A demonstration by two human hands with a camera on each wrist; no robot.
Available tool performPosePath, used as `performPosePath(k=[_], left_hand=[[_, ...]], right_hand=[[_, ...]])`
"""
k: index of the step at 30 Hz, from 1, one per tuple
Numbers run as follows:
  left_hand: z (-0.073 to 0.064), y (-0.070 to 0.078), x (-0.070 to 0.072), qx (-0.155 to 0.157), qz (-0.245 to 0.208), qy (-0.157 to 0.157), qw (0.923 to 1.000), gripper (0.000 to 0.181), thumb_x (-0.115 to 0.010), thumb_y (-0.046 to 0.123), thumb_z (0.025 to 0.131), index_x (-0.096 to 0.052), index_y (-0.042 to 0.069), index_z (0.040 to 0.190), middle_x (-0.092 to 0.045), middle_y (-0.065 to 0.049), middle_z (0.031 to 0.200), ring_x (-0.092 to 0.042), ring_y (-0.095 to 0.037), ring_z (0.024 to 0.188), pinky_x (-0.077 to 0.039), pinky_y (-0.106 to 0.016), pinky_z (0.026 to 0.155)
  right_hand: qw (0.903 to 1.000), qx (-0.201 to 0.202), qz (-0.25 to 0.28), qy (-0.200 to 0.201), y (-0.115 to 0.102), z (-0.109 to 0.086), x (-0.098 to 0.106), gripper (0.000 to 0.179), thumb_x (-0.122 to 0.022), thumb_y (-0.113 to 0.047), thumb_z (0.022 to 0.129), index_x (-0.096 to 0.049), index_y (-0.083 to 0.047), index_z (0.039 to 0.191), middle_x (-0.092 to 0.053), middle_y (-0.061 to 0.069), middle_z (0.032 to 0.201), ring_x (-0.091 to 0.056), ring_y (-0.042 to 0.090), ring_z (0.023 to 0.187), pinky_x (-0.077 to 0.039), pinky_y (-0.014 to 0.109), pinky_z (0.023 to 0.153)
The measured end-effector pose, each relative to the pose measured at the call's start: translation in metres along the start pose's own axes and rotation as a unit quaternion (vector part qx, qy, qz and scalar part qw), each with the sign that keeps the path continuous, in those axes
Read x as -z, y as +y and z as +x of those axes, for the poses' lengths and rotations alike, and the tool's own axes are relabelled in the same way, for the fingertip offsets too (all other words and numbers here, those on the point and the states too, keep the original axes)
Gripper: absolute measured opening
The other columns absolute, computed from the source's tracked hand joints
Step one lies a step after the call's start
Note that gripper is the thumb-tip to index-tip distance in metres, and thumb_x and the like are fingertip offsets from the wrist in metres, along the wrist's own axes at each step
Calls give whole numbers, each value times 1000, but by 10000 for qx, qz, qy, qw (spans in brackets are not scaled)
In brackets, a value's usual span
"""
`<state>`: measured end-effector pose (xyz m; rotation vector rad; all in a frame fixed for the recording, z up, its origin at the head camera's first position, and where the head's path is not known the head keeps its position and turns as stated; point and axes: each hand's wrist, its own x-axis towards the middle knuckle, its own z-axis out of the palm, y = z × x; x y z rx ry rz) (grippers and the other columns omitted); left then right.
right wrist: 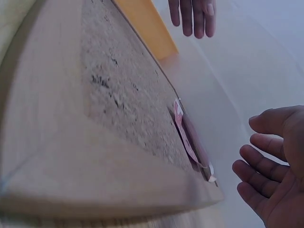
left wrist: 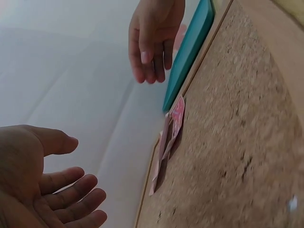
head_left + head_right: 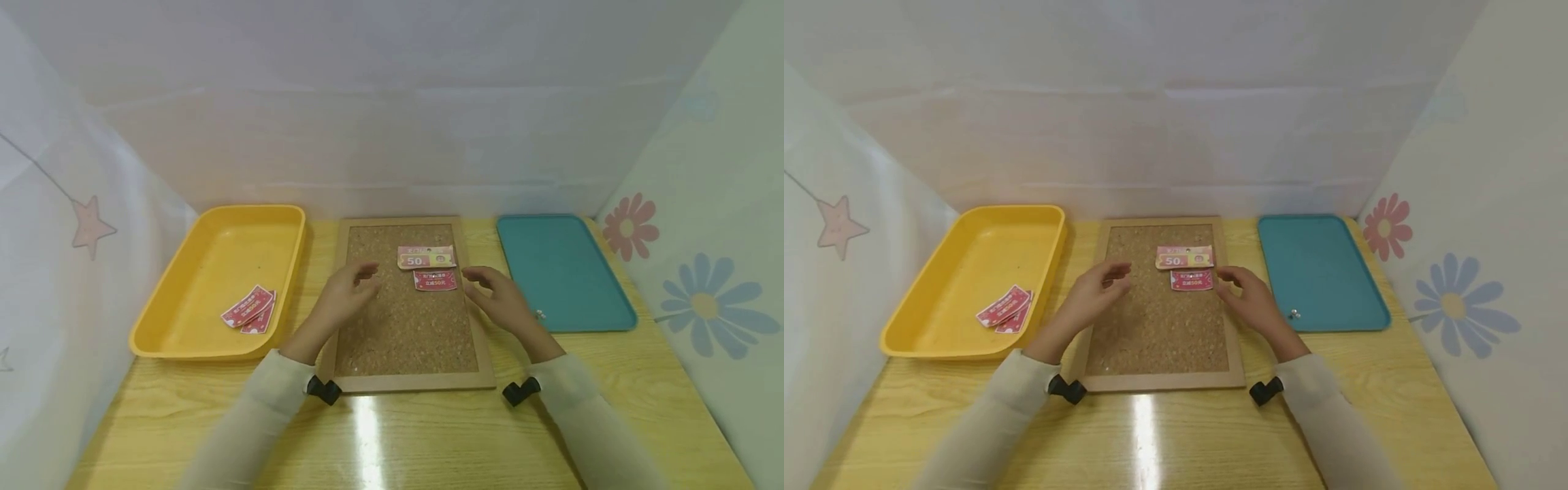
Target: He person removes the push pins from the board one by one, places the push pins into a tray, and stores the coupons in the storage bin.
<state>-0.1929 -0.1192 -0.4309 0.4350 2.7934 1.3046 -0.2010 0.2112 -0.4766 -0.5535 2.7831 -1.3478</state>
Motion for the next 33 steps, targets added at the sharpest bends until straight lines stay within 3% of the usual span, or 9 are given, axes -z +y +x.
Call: performPosePath(k=[7, 13, 17, 20, 24, 28, 33], left_hand=[[18, -6, -25, -95, -321, 42, 9994, 47, -60, 31, 98, -53, 3, 135, -58, -10, 128, -54, -25, 118, -44, -40, 101], [28, -8, -40, -87, -448, 143, 9989, 44, -61, 31, 97, -55, 5, 133, -58, -7, 124, -57, -21, 113, -48, -35, 97], [33, -11, -51, -77, -711, 244, 9971, 43, -61, 26, 97, -55, 4, 133, -60, -9, 123, -58, -21, 111, -48, -36, 96], [34, -13, -59, 54, -1031, 137, 9946, 42, -61, 24, 97, -53, 4, 134, -59, -12, 124, -56, -22, 113, -47, -37, 98], [38, -13, -70, 215, -1206, 48, 9925, 40, -60, 25, 98, -53, 7, 133, -59, -8, 124, -54, -19, 115, -45, -35, 100], [44, -12, -75, 262, -1182, 245, 9923, 36, -61, 24, 97, -56, 10, 130, -61, -2, 119, -56, -16, 113, -46, -34, 98], [53, -14, -78, 132, -1162, 408, 9923, 34, -62, 23, 97, -58, 9, 127, -62, -2, 116, -58, -16, 109, -48, -33, 95]], right_hand=[[9983, -196, 556, 32, -7, 10, -11, 44, -57, -30, 100, -51, -8, 138, -54, 10, 135, -49, 29, 125, -39, 50, 104], [9967, -194, 777, 132, -13, 17, -19, 47, -56, -36, 99, -52, -10, 138, -55, 9, 135, -50, 26, 124, -38, 46, 106], [9933, -393, 1072, 176, -12, 21, -26, 42, -57, -28, 100, -52, -11, 138, -55, 10, 134, -49, 26, 125, -36, 45, 108], [9901, -539, 1280, 195, -7, 22, -31, 40, -58, -21, 100, -53, -9, 137, -56, 12, 133, -50, 28, 125, -35, 46, 108], [9900, -502, 1271, 357, -4, 25, -34, 39, -60, -18, 98, -54, -8, 136, -58, 12, 131, -52, 28, 122, -39, 44, 106], [9911, -475, 1187, 372, -10, 32, -32, 38, -60, -19, 98, -55, -11, 135, -58, 8, 131, -53, 24, 120, -43, 42, 101], [9900, -492, 1267, 371, -16, 43, -29, 39, -59, -27, 99, -55, -14, 135, -58, 5, 130, -55, 22, 117, -46, 42, 98]])
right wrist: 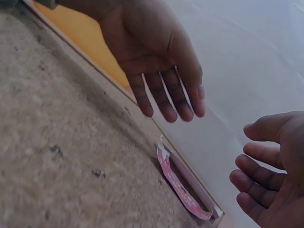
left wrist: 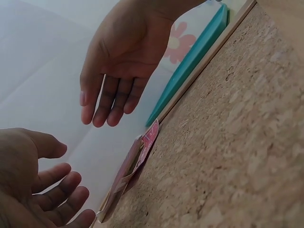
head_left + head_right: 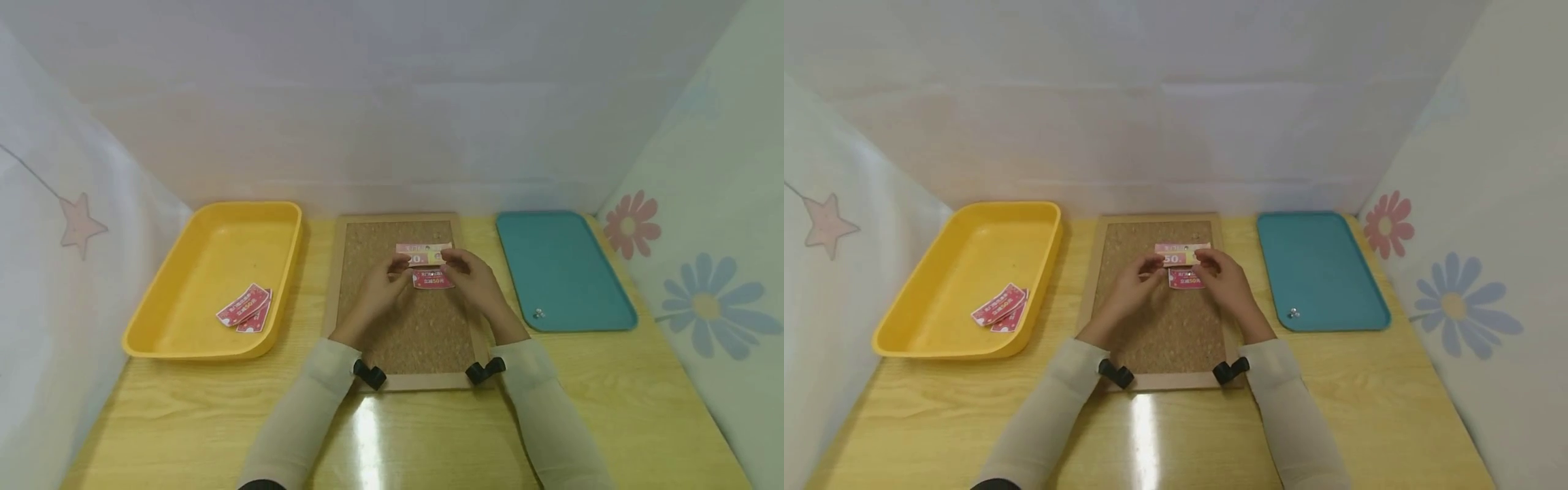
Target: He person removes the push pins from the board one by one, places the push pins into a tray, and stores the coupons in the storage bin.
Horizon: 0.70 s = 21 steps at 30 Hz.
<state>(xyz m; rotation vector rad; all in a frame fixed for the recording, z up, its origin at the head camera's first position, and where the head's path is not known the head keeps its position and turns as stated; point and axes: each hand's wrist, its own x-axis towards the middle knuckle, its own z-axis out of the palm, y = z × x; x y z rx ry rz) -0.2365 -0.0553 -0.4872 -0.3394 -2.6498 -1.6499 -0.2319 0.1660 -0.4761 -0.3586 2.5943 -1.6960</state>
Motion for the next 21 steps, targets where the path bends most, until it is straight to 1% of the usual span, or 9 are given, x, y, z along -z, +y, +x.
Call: performPosePath(k=[4, 7, 11, 14, 18, 21], left_hand=[[7, -5, -3, -93, -46, -90, 9999, 36, -61, 24, 97, -56, 8, 130, -62, -4, 116, -59, -17, 107, -49, -33, 94], [9, -11, -6, -42, -39, -192, 9998, 39, -60, 26, 98, -54, 9, 132, -61, -4, 116, -59, -19, 107, -49, -34, 94], [9, -18, -8, 114, -19, -188, 9998, 40, -60, 27, 98, -54, 10, 134, -60, -3, 117, -58, -20, 109, -49, -37, 94], [9, -21, -9, 224, -77, -198, 9995, 39, -61, 26, 97, -55, 11, 133, -60, -3, 117, -59, -20, 109, -49, -38, 94], [9, -22, -9, 415, -222, -423, 9980, 38, -60, 28, 98, -56, 13, 132, -60, -3, 120, -60, -19, 110, -49, -37, 94], [9, -22, -9, 615, -259, -627, 9958, 40, -59, 31, 98, -55, 14, 134, -60, -3, 125, -59, -19, 113, -49, -37, 95]], right_hand=[[9999, 53, -102, -62, -2, 9, -2, 40, -59, -31, 99, -55, -14, 135, -58, 5, 131, -56, 23, 117, -46, 43, 98], [9998, -47, -161, -108, 1, 13, -5, 39, -59, -30, 99, -55, -14, 134, -59, 5, 129, -56, 23, 114, -46, 43, 97], [9994, -215, -232, -122, 6, 14, -8, 37, -60, -28, 98, -56, -13, 133, -59, 5, 127, -56, 23, 112, -46, 44, 97], [9986, -222, -460, -140, 13, 15, -9, 37, -59, -29, 99, -57, -14, 132, -60, 5, 126, -56, 24, 113, -45, 45, 97], [9954, -209, -916, -199, 23, 17, -8, 34, -59, -32, 99, -61, -16, 128, -60, 4, 128, -56, 25, 117, -44, 45, 100], [9931, -189, -1114, -307, 27, 18, -8, 31, -59, -31, 98, -63, -16, 125, -60, 5, 128, -56, 26, 117, -44, 46, 100]])
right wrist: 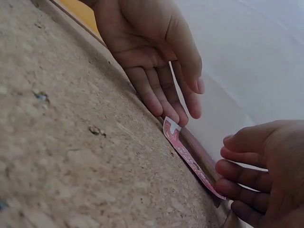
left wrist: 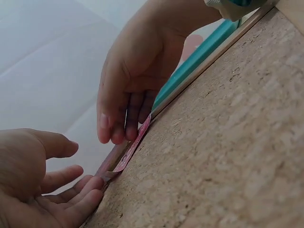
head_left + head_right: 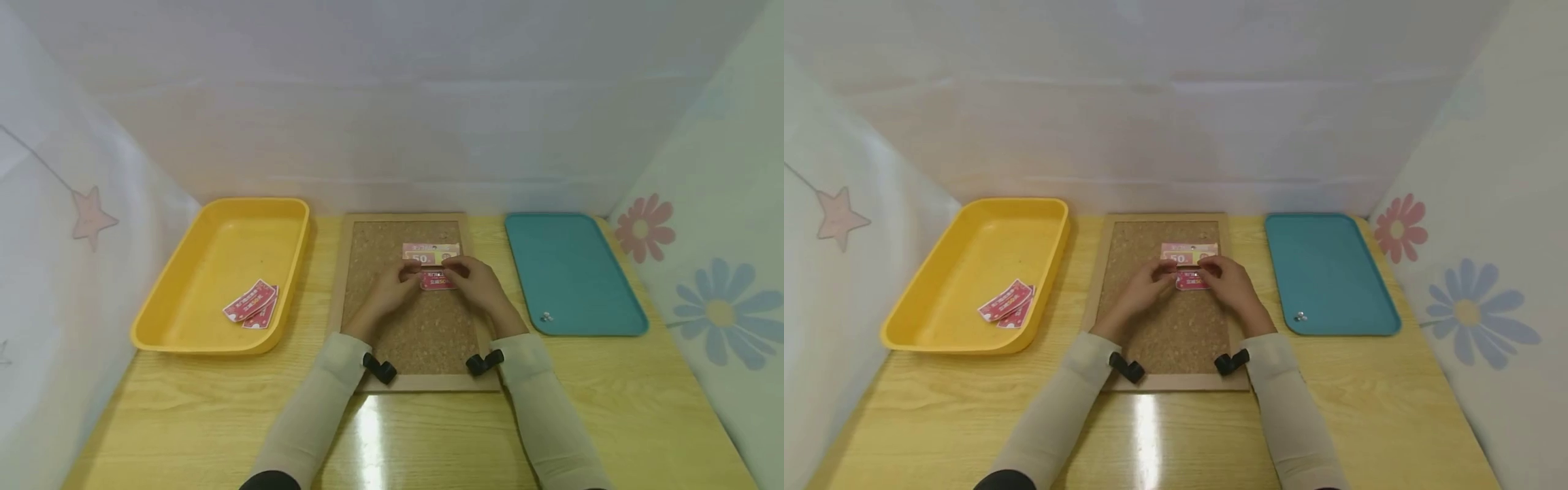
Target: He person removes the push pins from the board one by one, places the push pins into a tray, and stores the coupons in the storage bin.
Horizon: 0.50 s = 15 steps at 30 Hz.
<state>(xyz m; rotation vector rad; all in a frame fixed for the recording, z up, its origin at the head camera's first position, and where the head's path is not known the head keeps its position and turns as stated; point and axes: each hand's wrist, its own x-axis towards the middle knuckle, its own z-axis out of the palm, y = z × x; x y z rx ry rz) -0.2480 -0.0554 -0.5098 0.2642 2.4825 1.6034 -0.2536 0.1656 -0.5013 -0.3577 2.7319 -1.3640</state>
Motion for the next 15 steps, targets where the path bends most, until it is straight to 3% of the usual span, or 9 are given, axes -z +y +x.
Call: performPosePath(k=[8, 15], left_hand=[[0, -2, 1, 219, -188, -80, 9996, 44, -60, 34, 97, -53, 16, 136, -57, -7, 132, -59, -22, 117, -48, -39, 96], [3, -6, 0, 283, -309, -120, 9990, 44, -59, 30, 97, -53, 10, 136, -62, -8, 125, -61, -21, 112, -49, -36, 95]], right_hand=[[9990, 205, -374, -101, 0, 6, 0, 23, -62, -24, 97, -68, -12, 116, -63, 7, 116, -59, 25, 102, -48, 45, 90], [9969, 294, -704, -193, 3, 11, -2, 20, -63, -23, 96, -70, -12, 112, -62, 8, 114, -58, 26, 104, -47, 45, 91]])
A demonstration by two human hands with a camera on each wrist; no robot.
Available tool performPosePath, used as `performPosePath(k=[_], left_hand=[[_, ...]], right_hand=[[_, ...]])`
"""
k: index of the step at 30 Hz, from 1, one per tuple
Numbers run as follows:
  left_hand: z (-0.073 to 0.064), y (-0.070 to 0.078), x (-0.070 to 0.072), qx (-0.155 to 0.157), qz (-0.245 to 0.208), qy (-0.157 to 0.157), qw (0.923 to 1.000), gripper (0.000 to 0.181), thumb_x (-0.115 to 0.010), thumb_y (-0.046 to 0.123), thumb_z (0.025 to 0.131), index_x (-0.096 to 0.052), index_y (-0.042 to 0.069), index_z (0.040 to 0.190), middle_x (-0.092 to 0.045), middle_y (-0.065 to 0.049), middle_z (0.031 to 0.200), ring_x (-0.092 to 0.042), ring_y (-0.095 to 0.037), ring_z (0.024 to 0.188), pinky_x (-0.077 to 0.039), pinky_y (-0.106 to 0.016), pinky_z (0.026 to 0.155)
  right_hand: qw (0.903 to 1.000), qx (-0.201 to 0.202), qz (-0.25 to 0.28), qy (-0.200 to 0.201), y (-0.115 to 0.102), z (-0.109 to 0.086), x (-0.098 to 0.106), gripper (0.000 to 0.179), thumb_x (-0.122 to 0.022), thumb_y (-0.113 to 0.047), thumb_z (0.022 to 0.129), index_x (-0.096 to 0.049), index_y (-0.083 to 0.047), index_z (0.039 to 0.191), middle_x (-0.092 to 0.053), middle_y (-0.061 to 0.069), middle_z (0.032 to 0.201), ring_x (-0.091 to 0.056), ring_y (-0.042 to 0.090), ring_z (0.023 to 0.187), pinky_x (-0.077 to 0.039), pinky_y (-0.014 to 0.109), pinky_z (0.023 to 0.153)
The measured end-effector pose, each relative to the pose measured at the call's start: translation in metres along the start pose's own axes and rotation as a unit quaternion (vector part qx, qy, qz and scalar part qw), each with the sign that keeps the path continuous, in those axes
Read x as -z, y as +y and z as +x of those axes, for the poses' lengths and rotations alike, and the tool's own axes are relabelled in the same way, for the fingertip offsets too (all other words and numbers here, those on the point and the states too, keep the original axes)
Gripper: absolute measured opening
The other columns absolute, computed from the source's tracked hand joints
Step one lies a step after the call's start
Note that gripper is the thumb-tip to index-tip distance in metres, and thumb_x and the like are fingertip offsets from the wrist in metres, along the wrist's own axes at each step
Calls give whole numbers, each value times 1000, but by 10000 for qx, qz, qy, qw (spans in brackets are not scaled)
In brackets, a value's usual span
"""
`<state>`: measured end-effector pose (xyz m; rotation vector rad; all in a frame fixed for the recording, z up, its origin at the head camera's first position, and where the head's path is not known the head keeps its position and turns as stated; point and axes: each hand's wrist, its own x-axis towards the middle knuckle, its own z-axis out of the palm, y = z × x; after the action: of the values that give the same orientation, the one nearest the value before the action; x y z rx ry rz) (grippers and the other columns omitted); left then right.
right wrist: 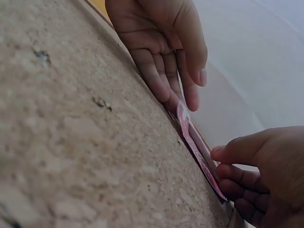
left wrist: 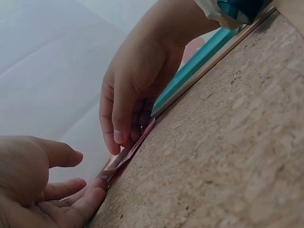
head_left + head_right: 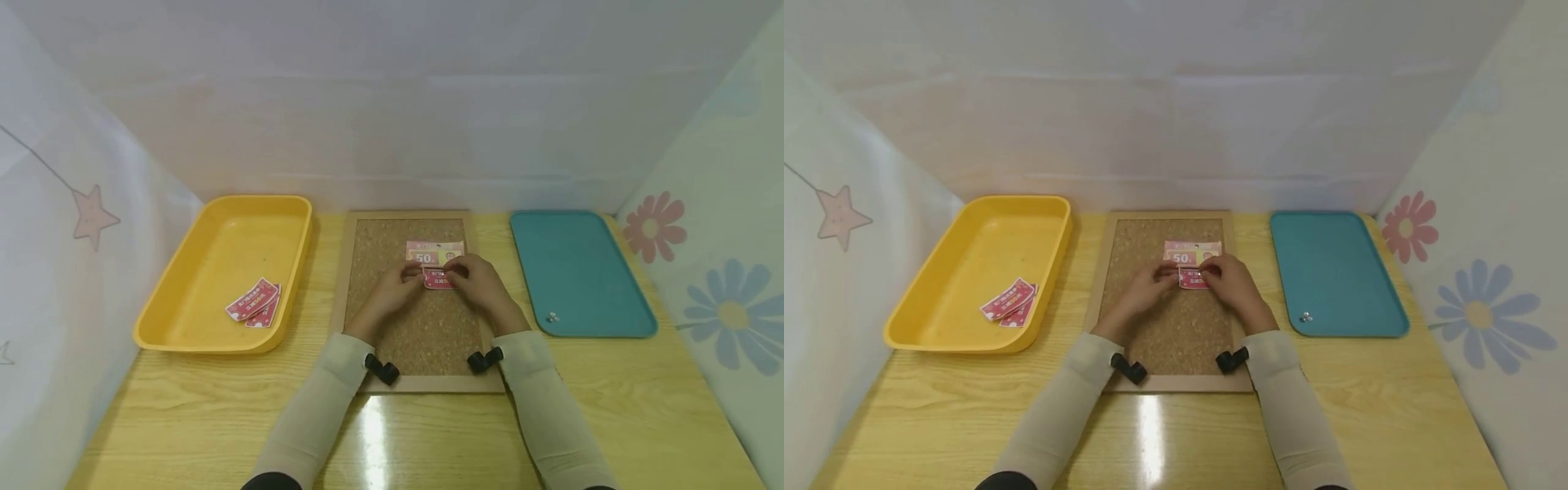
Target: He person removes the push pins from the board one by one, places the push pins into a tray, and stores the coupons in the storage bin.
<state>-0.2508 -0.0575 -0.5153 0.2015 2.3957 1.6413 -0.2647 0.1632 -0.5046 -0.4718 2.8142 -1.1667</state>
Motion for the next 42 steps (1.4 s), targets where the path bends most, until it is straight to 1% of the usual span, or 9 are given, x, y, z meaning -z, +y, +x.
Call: performPosePath(k=[4, 11, 16, 19, 23, 25, 31, 38, 42], left_hand=[[-2, 2, -1, -37, 180, 54, 9998, 41, -59, 29, 98, -56, 8, 133, -64, -10, 121, -62, -23, 109, -50, -37, 93], [-2, 4, -1, 26, 358, 78, 9993, 35, -60, 27, 97, -61, 8, 127, -68, -7, 112, -65, -20, 103, -51, -36, 89], [0, 1, -2, 122, 312, 105, 9994, 32, -63, 26, 95, -65, 10, 123, -69, -4, 107, -65, -17, 98, -52, -34, 84], [4, -2, -2, 196, 161, 133, 9996, 31, -65, 26, 93, -67, 10, 119, -71, -3, 103, -66, -15, 93, -52, -32, 80], [9, -5, -2, 224, 88, 213, 9995, 28, -69, 26, 91, -70, 9, 114, -72, -3, 99, -66, -15, 90, -53, -30, 79], [9, -4, -3, 215, 177, 255, 9993, 27, -70, 26, 90, -71, 9, 112, -72, -3, 99, -67, -14, 90, -53, -30, 80], [9, 1, -3, 147, 380, 233, 9989, 29, -71, 26, 90, -70, 9, 112, -72, -4, 103, -67, -15, 94, -53, -30, 82], [8, 3, -2, 456, 465, 165, 9977, 29, -71, 25, 90, -69, 8, 114, -70, -7, 108, -66, -18, 100, -52, -32, 86], [9, 3, -2, 437, 401, 182, 9981, 26, -70, 22, 90, -69, 8, 112, -70, -7, 107, -65, -19, 99, -52, -33, 85]], right_hand=[[9999, 21, -115, -42, 1, 2, -2, 19, -63, -22, 96, -71, -11, 110, -62, 9, 111, -58, 26, 101, -47, 46, 88], [9996, -14, -257, -107, 1, 4, -4, 16, -61, -18, 96, -70, -10, 107, -60, 7, 102, -57, 23, 91, -49, 42, 81], [9995, -76, -309, -78, -1, 4, -4, 16, -60, -17, 96, -70, -11, 107, -59, 5, 99, -57, 22, 89, -49, 40, 80], [9995, -114, -287, -51, -2, 3, -4, 16, -61, -18, 96, -70, -11, 107, -59, 5, 100, -58, 22, 89, -50, 41, 80], [9996, -132, -250, -36, -2, 4, -5, 16, -61, -19, 96, -70, -10, 106, -59, 6, 99, -58, 23, 89, -50, 41, 79], [9996, -140, -262, -40, -2, 5, -5, 15, -61, -19, 96, -70, -11, 106, -59, 6, 99, -58, 23, 88, -49, 41, 79], [9993, -34, -362, 70, 1, 6, -5, 14, -61, -16, 95, -70, -10, 104, -59, 7, 99, -57, 23, 89, -49, 42, 79], [9995, -17, -319, 24, 0, 5, -7, 14, -59, -15, 96, -69, -10, 104, -59, 7, 98, -55, 23, 87, -48, 41, 78], [9994, 7, -333, 51, 0, 5, -6, 14, -60, -15, 96, -70, -9, 104, -59, 7, 97, -55, 24, 87, -47, 41, 78]])
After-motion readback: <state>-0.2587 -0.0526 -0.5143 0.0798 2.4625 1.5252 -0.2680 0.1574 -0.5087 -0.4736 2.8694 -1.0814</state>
